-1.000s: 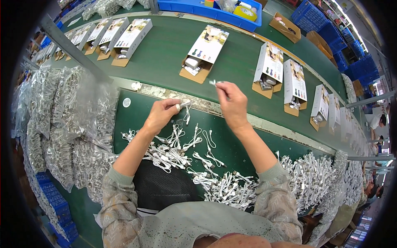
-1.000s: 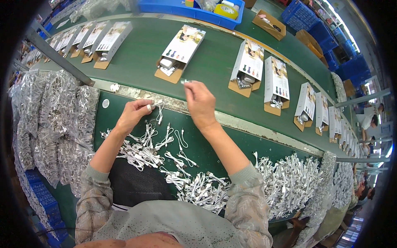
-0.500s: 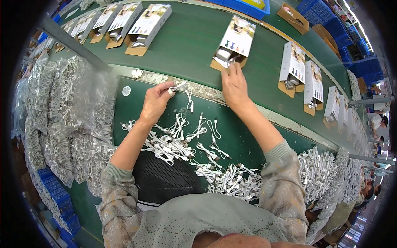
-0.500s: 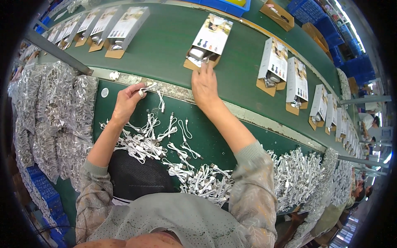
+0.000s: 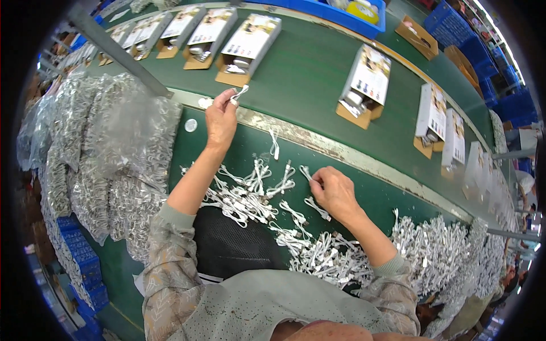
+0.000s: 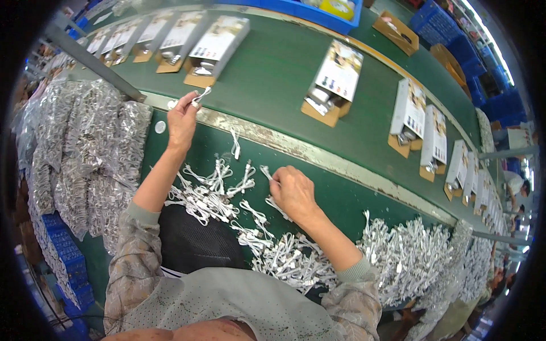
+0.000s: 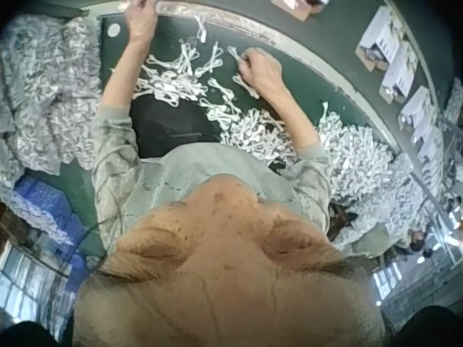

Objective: The person packs small white cables into cardboard boxes on a moving conveyor belt by hand.

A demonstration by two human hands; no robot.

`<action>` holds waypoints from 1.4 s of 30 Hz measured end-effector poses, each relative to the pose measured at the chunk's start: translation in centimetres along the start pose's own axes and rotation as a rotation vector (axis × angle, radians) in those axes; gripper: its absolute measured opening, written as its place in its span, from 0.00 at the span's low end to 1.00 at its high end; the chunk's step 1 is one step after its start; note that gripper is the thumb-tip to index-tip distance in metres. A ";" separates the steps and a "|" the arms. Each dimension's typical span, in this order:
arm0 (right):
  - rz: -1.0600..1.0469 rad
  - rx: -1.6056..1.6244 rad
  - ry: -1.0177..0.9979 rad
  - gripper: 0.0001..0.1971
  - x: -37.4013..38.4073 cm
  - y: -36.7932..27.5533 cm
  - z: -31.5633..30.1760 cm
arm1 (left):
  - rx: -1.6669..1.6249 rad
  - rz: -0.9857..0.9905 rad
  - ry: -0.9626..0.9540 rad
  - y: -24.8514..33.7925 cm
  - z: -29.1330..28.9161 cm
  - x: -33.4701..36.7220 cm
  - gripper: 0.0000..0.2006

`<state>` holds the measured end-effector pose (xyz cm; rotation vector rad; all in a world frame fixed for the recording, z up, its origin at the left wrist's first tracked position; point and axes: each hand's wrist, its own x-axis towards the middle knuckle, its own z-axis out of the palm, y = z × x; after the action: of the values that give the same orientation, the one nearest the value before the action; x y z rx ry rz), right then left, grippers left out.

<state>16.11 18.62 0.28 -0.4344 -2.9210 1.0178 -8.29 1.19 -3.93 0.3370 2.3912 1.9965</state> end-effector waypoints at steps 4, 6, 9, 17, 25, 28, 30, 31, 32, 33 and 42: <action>0.200 0.138 -0.046 0.09 0.7 -0.3 -1.0 | 0.085 0.058 0.135 -1.0 1.3 2.3 0.12; 0.229 0.211 -0.058 0.09 1.0 -0.3 -1.1 | 0.104 0.091 0.155 -1.6 2.3 3.3 0.12; 0.291 0.337 -0.091 0.08 1.0 0.6 -0.4 | 0.187 0.251 0.206 -2.4 5.3 4.9 0.12; 0.278 0.323 -0.043 0.10 1.5 0.4 -0.5 | 0.467 0.431 -0.044 -1.8 9.2 5.0 0.17; 0.324 0.498 -0.087 0.11 1.5 1.8 -0.1 | 0.753 0.707 -0.812 3.5 2.3 -3.8 0.19; 0.497 1.042 -0.173 0.11 3.0 1.1 -0.6 | 0.782 0.654 -0.827 4.3 1.0 -4.3 0.13; 0.514 1.217 -0.214 0.10 5.5 0.4 -0.8 | 0.752 0.594 -0.744 4.2 0.0 -4.2 0.08; 0.507 1.311 -0.193 0.10 7.0 -0.3 -0.3 | 0.750 0.597 -0.736 4.2 -0.5 -4.2 0.08; 0.500 1.403 -0.178 0.09 8.7 0.1 0.7 | 0.739 0.475 -0.729 4.3 -0.7 -4.2 0.06; 0.499 1.474 -0.134 0.09 10.5 -0.7 1.3 | 0.731 0.349 -0.718 4.3 -1.2 -4.3 0.06; 0.807 1.987 0.301 0.05 23.8 -2.1 5.6 | 0.510 0.043 -0.611 5.7 -4.2 -4.0 0.09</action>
<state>-7.89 19.97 -4.56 -1.1829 -0.3718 2.6132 -4.06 -2.59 1.83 0.8587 2.4102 1.0280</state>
